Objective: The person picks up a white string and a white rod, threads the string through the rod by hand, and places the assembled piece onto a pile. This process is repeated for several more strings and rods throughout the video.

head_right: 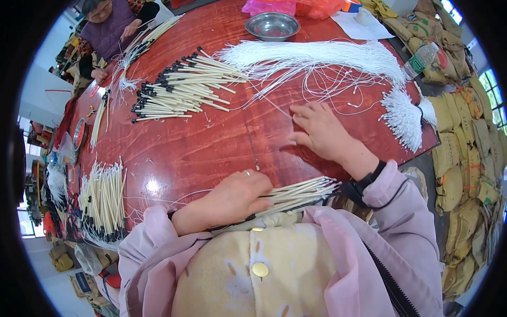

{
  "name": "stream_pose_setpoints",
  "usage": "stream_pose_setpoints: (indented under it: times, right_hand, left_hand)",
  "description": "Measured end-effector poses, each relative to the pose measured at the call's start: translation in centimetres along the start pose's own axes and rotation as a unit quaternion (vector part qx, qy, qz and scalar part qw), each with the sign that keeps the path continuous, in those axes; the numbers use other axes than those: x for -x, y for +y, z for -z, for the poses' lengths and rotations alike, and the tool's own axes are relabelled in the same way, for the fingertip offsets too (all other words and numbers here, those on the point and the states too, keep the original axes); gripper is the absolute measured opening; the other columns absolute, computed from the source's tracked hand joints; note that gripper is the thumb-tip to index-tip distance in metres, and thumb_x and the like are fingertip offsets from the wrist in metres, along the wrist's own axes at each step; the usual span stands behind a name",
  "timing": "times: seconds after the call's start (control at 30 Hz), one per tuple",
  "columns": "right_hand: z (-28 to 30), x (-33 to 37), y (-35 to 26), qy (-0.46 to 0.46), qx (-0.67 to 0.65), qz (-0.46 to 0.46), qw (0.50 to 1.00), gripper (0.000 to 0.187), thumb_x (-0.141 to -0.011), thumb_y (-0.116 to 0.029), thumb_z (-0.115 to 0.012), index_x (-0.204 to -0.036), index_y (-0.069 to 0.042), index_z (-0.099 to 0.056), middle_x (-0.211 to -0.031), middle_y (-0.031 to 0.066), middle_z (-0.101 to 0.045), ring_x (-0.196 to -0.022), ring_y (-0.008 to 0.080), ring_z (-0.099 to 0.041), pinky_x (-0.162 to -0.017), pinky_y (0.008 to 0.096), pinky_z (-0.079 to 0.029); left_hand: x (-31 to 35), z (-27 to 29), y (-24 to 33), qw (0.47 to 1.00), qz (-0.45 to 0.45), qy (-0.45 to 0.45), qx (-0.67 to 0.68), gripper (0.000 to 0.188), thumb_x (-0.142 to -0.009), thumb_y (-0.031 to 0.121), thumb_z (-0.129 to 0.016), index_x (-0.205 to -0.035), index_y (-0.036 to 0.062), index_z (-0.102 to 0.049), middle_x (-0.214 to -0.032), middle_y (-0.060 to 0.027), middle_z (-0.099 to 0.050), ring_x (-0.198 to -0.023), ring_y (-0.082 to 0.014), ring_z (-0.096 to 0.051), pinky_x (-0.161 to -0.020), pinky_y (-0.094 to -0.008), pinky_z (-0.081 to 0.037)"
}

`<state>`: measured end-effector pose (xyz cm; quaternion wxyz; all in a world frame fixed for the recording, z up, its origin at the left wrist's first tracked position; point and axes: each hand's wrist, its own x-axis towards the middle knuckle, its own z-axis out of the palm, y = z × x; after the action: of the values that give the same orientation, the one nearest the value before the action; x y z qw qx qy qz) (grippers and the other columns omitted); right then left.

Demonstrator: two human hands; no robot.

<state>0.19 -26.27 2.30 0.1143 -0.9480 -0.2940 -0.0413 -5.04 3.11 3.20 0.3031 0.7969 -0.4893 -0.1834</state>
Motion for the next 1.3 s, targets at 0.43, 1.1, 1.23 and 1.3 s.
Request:
stream_pose_setpoints:
  times: [0.43, 1.1, 1.23, 1.3]
  right_hand:
    - [-0.4, 4.8, -2.8, -0.021, -0.156, 0.015, 0.987, 0.053, -0.099, -0.049, -0.055, -0.123, -0.004, -0.071, -0.138, 0.0113, -0.062, -0.124, 0.0351, -0.051, -0.11, 0.048, -0.036]
    - [-1.7, 2.5, -3.9, -0.007, -0.116, 0.032, 0.993, 0.054, -0.094, -0.042, -0.06, -0.132, -0.004, -0.066, -0.145, 0.0106, -0.057, -0.122, 0.0342, -0.05, -0.109, 0.0459, -0.038]
    - [-1.7, 1.8, -3.8, -0.016, -0.114, 0.026, 0.993, 0.056, -0.094, -0.042, -0.061, -0.134, -0.003, -0.064, -0.146, 0.0108, -0.056, -0.122, 0.035, -0.05, -0.109, 0.046, -0.038]
    - [-1.8, 1.6, -3.8, -0.015, -0.117, 0.023, 0.993, 0.056, -0.094, -0.042, -0.061, -0.134, -0.003, -0.064, -0.146, 0.0108, -0.056, -0.122, 0.0354, -0.05, -0.109, 0.0463, -0.038]
  left_hand:
    - [-8.4, 2.1, -7.3, 0.976, 0.077, 0.109, -0.175, 0.022, -0.089, 0.011, -0.067, -0.108, 0.0051, -0.057, -0.109, -0.0179, -0.056, -0.087, -0.0384, -0.066, -0.074, -0.0477, -0.054]
    - [8.0, 4.9, -6.2, 0.879, 0.348, 0.319, 0.072, 0.023, -0.089, 0.019, -0.074, -0.08, -0.0007, -0.068, -0.068, -0.016, -0.066, -0.062, -0.0317, -0.065, -0.06, -0.0395, -0.05]
    - [10.6, 3.7, -6.8, 0.861, 0.404, 0.309, 0.019, 0.023, -0.088, 0.02, -0.076, -0.081, -0.0004, -0.068, -0.067, -0.016, -0.066, -0.061, -0.0318, -0.065, -0.061, -0.0396, -0.05]
    - [11.4, 3.7, -7.0, 0.854, 0.425, 0.301, -0.004, 0.023, -0.087, 0.02, -0.076, -0.08, -0.0002, -0.068, -0.067, -0.016, -0.066, -0.062, -0.0319, -0.065, -0.061, -0.0399, -0.05]
